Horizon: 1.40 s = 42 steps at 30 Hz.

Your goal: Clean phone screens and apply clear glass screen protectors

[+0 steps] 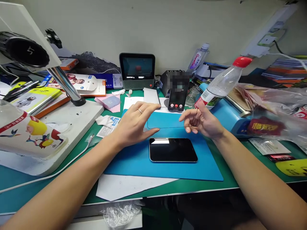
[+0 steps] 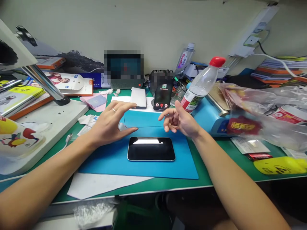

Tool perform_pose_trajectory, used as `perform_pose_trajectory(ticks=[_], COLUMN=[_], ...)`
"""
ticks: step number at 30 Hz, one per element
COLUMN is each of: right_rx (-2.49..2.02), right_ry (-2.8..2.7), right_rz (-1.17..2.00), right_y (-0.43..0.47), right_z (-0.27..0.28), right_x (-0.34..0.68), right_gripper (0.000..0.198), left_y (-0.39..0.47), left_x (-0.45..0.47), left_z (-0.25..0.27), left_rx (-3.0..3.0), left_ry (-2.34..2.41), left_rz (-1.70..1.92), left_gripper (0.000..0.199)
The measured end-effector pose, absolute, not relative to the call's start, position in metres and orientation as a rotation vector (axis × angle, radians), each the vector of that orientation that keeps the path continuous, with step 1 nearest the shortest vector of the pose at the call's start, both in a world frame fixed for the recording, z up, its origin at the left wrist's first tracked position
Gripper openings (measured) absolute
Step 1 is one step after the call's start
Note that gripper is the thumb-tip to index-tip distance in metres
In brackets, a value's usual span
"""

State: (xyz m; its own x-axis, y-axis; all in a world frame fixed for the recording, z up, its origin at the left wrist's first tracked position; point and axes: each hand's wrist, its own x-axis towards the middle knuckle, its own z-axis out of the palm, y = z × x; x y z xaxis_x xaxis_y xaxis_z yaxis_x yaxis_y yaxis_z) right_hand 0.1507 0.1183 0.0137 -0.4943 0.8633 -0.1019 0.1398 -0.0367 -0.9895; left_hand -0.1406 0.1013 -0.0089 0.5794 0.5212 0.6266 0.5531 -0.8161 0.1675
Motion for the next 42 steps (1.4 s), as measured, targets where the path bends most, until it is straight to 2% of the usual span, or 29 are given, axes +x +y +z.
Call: perform_pose_trajectory(ticks=[15,23,31,37,42], right_rx=[-1.073,-1.116,-1.108,-1.095,-1.093], right_ry=[-1.681,-1.685,-1.666,-1.714,-1.790], right_rz=[1.589,1.485,1.452,1.313,1.229], right_y=[0.122,0.123,0.124,0.124,0.122], right_z=[0.013,0.008,0.006,0.001,-0.001], right_x=[0.160,0.159,0.157,0.157,0.157], right_gripper=[0.054,0.057,0.049,0.043,0.042], left_y=[0.106,0.107,0.107,0.104,0.102], left_x=[-0.132,-0.132,-0.131,-0.135,-0.136], left_z=[-0.013,-0.013,-0.010,-0.006,-0.006], left_rx=[-2.701,-2.725,-2.731,-2.755,-2.829], left_ry=[-0.986,-1.060,-0.998,-0.954,-1.044], left_rz=[-0.901,-0.834,-0.874,-0.961,-0.914], left_gripper=[0.054,0.056,0.051,0.044,0.049])
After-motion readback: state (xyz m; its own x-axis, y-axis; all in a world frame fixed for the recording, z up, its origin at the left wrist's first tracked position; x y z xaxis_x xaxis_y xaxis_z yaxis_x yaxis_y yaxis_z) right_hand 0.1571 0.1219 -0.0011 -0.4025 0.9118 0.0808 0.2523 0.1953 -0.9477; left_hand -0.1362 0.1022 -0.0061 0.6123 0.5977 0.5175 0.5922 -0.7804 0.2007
